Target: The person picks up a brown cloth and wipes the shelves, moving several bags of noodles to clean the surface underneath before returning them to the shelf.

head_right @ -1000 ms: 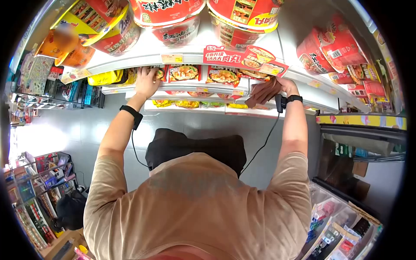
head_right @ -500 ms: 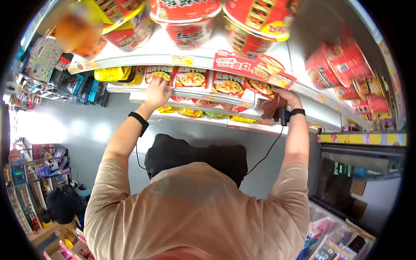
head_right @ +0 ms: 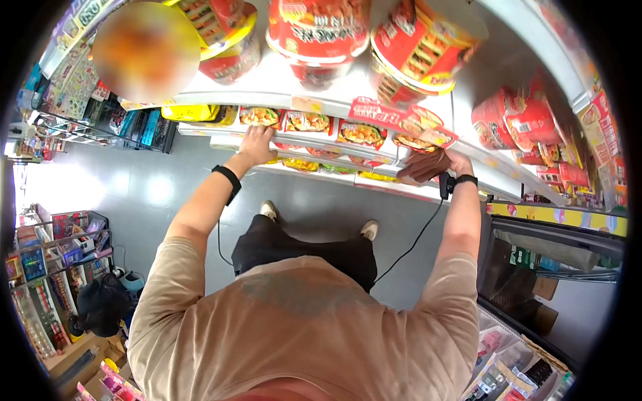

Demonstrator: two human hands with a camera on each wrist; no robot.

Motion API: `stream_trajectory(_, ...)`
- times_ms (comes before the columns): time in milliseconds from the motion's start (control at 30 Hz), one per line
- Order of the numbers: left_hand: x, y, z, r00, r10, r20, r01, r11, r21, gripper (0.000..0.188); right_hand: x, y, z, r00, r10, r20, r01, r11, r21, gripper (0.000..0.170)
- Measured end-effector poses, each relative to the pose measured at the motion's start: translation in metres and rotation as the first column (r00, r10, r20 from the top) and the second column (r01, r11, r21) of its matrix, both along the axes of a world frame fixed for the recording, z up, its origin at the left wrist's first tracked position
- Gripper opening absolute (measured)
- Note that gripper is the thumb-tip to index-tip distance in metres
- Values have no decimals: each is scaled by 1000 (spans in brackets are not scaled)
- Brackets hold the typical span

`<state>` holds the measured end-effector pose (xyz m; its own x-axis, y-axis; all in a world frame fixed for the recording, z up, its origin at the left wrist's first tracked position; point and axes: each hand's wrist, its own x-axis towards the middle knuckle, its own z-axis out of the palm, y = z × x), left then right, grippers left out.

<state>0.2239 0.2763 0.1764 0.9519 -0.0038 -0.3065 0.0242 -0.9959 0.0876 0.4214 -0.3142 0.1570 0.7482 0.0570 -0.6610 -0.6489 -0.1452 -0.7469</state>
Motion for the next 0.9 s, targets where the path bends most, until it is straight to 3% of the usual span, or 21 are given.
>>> stream_trajectory(67, 3, -9, 1, 999, 42, -19, -42, 999, 18, 70, 1, 19, 0, 987, 146, -69, -141, 988, 64, 42)
stream_trajectory(133, -1, -15, -18, 991, 47, 127, -55, 997, 59, 70, -10, 31, 7, 972, 222, -76, -215, 973, 89, 44)
stream_trajectory(200, -3, -22, -15, 985, 85, 150, -94, 994, 54, 68, -32, 58, 29, 929, 345, 135, -322, 932, -164, 46)
stream_trajectory(300, 2, -21, -16, 989, 102, 103, -108, 993, 46, 65, -26, 61, 31, 887, 441, 139, -396, 879, -264, 41)
stream_trajectory(400, 9, -20, -13, 997, 65, 46, -70, 993, 99, 60, -15, 62, 31, 799, 593, 97, -508, 753, -419, 39)
stream_trajectory(633, 10, -26, -24, 995, 42, 85, -57, 982, 182, 56, -7, 53, 6, 832, 547, 92, -484, 797, -361, 43)
stream_trajectory(800, 13, -30, -14, 997, 53, 60, -61, 990, 129, 53, -13, 57, 12, 864, 503, 16, -484, 841, -242, 51)
stream_trajectory(900, 16, -19, -32, 984, -7, 179, -15, 992, 122, 50, -24, 69, 27, 842, 536, 59, -446, 754, -482, 56)
